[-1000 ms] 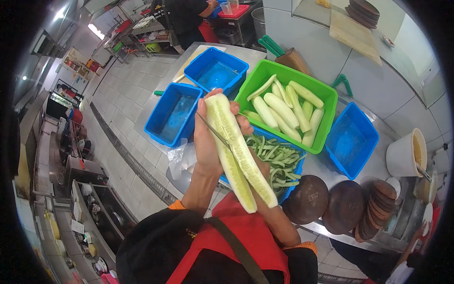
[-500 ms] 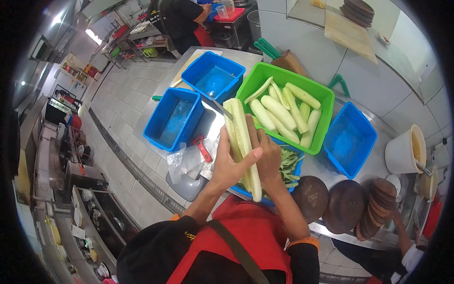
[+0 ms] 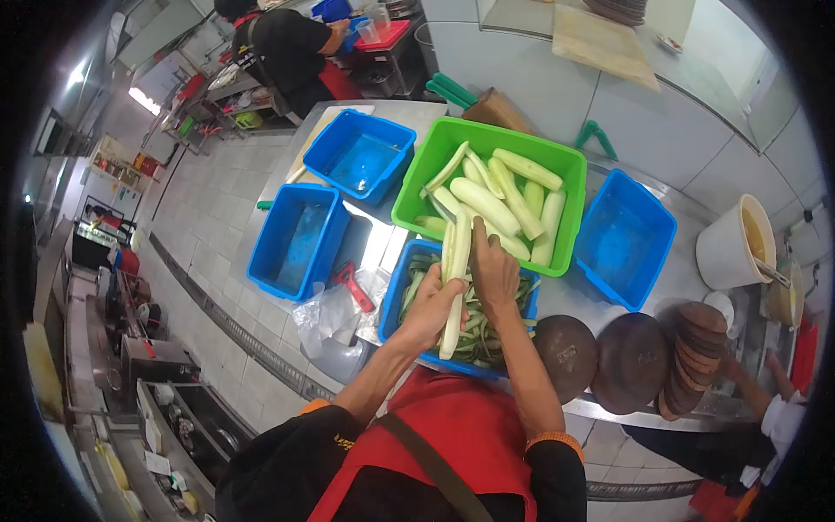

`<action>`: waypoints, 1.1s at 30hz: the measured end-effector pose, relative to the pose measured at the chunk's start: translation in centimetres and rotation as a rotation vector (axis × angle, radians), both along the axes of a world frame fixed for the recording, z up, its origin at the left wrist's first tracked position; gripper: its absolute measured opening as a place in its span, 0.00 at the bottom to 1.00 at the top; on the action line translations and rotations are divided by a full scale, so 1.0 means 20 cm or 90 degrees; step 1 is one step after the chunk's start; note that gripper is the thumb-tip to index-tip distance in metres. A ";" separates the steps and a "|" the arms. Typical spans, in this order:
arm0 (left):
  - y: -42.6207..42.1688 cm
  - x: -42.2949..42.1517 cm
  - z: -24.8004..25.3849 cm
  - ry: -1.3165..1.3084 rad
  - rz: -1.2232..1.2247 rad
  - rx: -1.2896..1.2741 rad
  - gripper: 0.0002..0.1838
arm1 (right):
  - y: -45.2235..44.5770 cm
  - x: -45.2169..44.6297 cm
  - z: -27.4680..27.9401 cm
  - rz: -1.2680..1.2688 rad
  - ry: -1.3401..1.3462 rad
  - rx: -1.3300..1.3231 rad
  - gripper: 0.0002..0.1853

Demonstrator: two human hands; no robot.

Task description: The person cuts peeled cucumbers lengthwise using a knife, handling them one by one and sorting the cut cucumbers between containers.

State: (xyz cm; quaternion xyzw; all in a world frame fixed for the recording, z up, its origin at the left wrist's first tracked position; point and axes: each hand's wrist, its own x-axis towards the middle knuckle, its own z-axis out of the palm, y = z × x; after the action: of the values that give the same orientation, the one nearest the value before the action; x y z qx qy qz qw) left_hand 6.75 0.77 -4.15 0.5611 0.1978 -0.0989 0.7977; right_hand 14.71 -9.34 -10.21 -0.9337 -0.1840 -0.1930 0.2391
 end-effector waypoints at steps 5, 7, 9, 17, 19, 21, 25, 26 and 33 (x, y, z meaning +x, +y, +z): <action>0.02 0.08 0.05 0.062 -0.043 -0.024 0.14 | -0.04 0.07 -0.04 -0.037 0.014 0.026 0.22; 0.02 0.06 0.10 0.122 -0.060 -0.071 0.12 | -0.08 0.16 -0.11 -0.098 0.086 -0.001 0.21; -0.03 -0.05 0.20 0.096 -0.117 -0.090 0.13 | -0.17 0.21 -0.15 -0.159 0.165 -0.024 0.19; 0.38 0.81 -0.22 -0.098 -0.107 0.400 0.26 | -0.29 0.23 -0.12 -0.107 0.215 0.345 0.16; 0.43 1.03 -0.42 -0.183 0.024 0.875 0.43 | -0.28 0.22 -0.15 -0.143 0.180 0.403 0.16; 0.39 1.08 -0.36 -0.340 -0.078 1.106 0.46 | -0.30 0.24 -0.21 -0.175 0.170 0.480 0.14; 0.27 1.14 -0.55 -0.545 -0.605 0.920 0.41 | -0.31 0.24 -0.17 -0.167 0.134 0.527 0.13; 0.23 1.12 -0.56 -0.536 -0.621 0.967 0.40 | -0.31 0.24 -0.16 -0.168 0.180 0.536 0.12; 0.16 1.18 -0.54 -0.557 -0.706 1.089 0.38 | -0.31 0.22 -0.16 -0.183 0.148 0.517 0.11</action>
State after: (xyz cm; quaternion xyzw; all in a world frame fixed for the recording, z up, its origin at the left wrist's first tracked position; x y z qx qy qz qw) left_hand 30.40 3.92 -14.95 0.9240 -0.3765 -0.0663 -0.0061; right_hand 19.21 -15.62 -13.35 -0.7955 0.0663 -0.1743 0.5766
